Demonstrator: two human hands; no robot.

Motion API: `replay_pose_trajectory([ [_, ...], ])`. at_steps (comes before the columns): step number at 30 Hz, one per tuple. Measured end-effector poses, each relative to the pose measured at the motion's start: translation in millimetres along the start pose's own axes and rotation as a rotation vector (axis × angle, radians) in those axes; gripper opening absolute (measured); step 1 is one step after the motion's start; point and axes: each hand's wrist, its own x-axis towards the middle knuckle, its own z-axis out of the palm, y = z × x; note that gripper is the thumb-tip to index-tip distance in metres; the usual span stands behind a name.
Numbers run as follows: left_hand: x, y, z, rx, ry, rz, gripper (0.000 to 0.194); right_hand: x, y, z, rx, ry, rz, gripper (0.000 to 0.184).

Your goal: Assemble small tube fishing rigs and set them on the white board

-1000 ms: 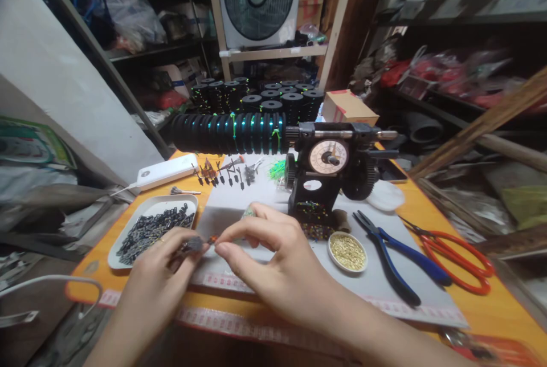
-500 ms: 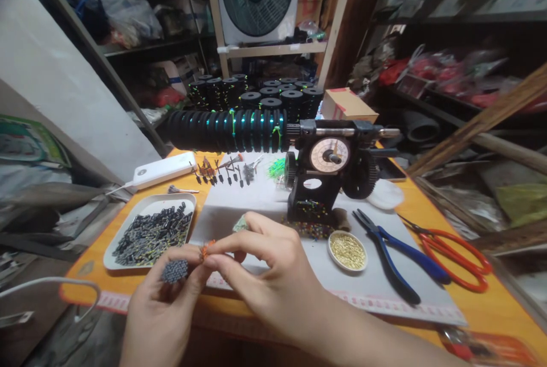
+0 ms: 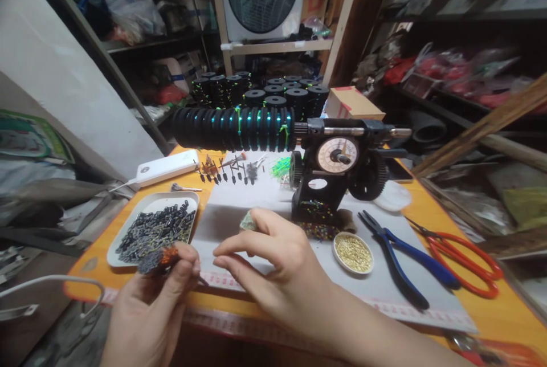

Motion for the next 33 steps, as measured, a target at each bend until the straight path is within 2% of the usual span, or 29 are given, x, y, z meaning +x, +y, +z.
replay_pose_trajectory([
  [4, 2, 3, -11.0, 0.119, -0.013, 0.182, 0.015, 2, 0, 0, -0.045, -0.038, -0.040, 0.013],
  [9, 2, 4, -13.1, 0.155, -0.001, 0.244, 0.016, 0, -3, 2, -0.068, -0.068, -0.043, 0.015],
  [16, 3, 1, -8.4, 0.131, -0.039, 0.146, 0.018, 1, -5, 2, -0.120, -0.008, -0.104, 0.021],
  [20, -3, 5, 5.6, 0.077, 0.003, 0.069, 0.026, 1, -5, 1, -0.115, 0.036, -0.138, 0.021],
  [24, -8, 7, 15.0, 0.061, -0.034, 0.044, 0.027, 0, -4, 3, -0.086, 0.014, -0.139, 0.017],
  [29, 6, 6, -0.1, 0.222, 0.040, 0.206, 0.017, 0, 1, 4, -0.166, -0.023, -0.107, 0.013],
  [33, 20, 6, -12.7, 0.469, -0.022, 0.448, 0.003, 2, 4, 0, -0.128, -0.065, -0.073, 0.011],
])
